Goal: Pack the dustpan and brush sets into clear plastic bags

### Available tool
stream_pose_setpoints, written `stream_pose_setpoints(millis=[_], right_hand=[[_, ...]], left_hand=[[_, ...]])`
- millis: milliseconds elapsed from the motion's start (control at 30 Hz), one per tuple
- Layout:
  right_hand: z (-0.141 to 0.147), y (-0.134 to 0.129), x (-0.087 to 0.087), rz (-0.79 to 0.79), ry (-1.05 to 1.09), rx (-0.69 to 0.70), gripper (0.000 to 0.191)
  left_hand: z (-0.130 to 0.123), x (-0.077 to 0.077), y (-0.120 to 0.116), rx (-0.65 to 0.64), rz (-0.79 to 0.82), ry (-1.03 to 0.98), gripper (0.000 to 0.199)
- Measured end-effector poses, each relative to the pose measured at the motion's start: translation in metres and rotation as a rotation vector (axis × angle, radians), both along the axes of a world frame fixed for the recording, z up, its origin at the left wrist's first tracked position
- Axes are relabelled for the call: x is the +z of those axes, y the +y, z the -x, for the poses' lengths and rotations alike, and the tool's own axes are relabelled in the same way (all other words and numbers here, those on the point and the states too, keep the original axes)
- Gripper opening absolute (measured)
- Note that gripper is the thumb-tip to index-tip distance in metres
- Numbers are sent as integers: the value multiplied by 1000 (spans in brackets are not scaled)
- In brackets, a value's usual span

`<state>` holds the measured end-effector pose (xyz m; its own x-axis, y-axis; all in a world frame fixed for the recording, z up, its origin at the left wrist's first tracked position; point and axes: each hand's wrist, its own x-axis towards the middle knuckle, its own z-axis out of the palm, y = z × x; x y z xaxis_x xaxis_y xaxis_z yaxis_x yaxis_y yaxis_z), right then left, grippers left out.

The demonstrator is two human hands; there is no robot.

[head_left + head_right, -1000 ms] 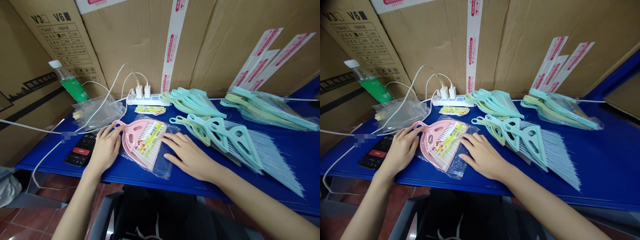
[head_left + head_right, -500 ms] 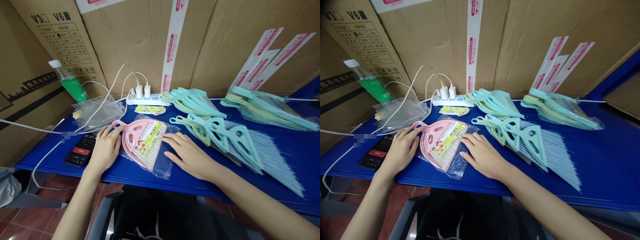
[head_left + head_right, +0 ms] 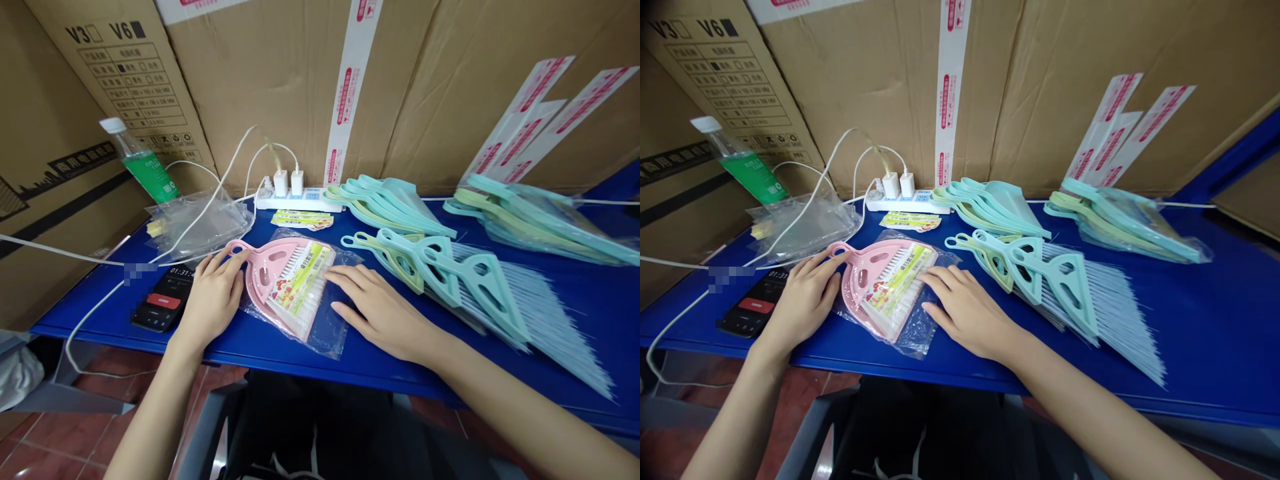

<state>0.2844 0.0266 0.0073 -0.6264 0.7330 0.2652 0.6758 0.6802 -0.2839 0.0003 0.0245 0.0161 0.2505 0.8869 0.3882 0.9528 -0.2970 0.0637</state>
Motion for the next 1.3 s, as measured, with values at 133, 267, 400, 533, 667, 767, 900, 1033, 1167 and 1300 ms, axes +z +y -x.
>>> stream_pose_setpoints(millis=[133, 267, 400, 533, 667, 767, 900, 1033, 1167, 1300], right_hand=[[0, -1, 2, 13, 3, 3, 39], [0, -1, 2, -3, -6, 13, 40], [1, 0, 1, -57, -47, 43, 44], [2, 0, 1, -75, -90, 83, 42], [3, 0, 2, -65, -89, 89, 41], [3, -1, 3, -60, -82, 94, 42], [2, -1, 4, -47, -80, 95, 43], [-1, 1, 3, -45, -43, 72, 44], [-3, 2, 1, -55, -32, 56, 44], [-2, 0, 1, -87, -37, 58, 44]], left_hand=[[0, 1, 0, -6, 3, -13, 48], [0, 1, -1, -9, 6, -17, 48], [-1, 1, -1, 1, 9, -14, 47], [-2, 2, -1, 5, 9, -7, 47], [-2, 1, -1, 7, 5, -7, 47], [-1, 0, 0, 6, 0, -7, 47], [0, 0, 0, -2, 2, -11, 47], [1, -1, 1, -15, 22, -21, 48], [2, 0, 0, -25, 61, -8, 52], [1, 3, 0, -4, 86, 32, 55]])
